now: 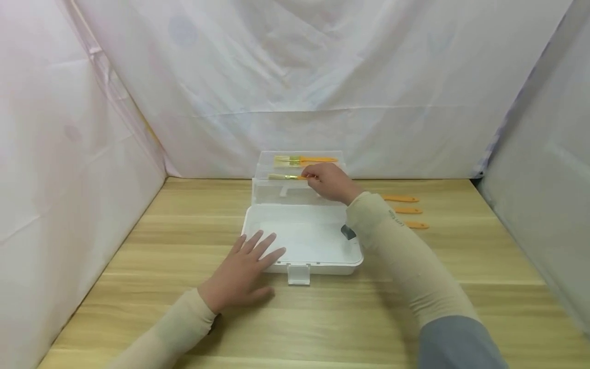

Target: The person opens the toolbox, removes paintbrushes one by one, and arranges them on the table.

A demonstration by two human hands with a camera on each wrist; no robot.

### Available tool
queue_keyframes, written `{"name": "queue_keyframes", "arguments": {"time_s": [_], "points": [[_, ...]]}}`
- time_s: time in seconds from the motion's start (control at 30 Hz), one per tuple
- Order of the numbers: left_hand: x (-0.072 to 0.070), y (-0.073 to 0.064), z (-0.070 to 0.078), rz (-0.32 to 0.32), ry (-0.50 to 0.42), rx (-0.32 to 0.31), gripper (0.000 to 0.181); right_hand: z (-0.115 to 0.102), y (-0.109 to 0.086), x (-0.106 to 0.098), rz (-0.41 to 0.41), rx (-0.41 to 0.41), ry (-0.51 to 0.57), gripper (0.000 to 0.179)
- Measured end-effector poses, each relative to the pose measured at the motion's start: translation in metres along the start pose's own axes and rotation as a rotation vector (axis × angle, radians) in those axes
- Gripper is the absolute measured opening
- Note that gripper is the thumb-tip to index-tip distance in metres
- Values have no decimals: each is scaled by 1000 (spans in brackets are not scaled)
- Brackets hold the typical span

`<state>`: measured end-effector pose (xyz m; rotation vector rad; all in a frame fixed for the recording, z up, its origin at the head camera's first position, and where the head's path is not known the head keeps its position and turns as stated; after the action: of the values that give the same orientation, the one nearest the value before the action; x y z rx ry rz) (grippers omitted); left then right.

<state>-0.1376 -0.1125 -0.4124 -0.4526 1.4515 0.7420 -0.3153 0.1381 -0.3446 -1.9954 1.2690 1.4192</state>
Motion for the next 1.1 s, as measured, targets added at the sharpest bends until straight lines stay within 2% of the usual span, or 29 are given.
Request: {"name": "queue_keyframes", "arguments": {"time_s": [0.3, 0.7, 0.87, 1.1], "points": [[2, 6, 11, -13, -2, -18, 81, 1, -7, -8, -21, 25, -26, 31], [10, 5, 17, 8, 21, -27, 82, 3, -11, -9, -44, -18, -28, 34], [12, 1, 10, 11, 35, -22, 84, 2, -7, -7, -44, -2, -16, 35], [0, -9, -5, 10, 31, -20, 82, -5, 4, 1, -14, -17, 13, 33]]}}
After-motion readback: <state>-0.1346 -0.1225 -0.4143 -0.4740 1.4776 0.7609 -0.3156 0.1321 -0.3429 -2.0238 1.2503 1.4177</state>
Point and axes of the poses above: each hand's wrist, its own y-axis towards the middle knuckle, its own x-axis out of the palm, z = x × y, the point moved 2 cm from there along y, towards the middle knuckle, and after that the axes turned 6 degrees about -y, right-handed, at the moved point
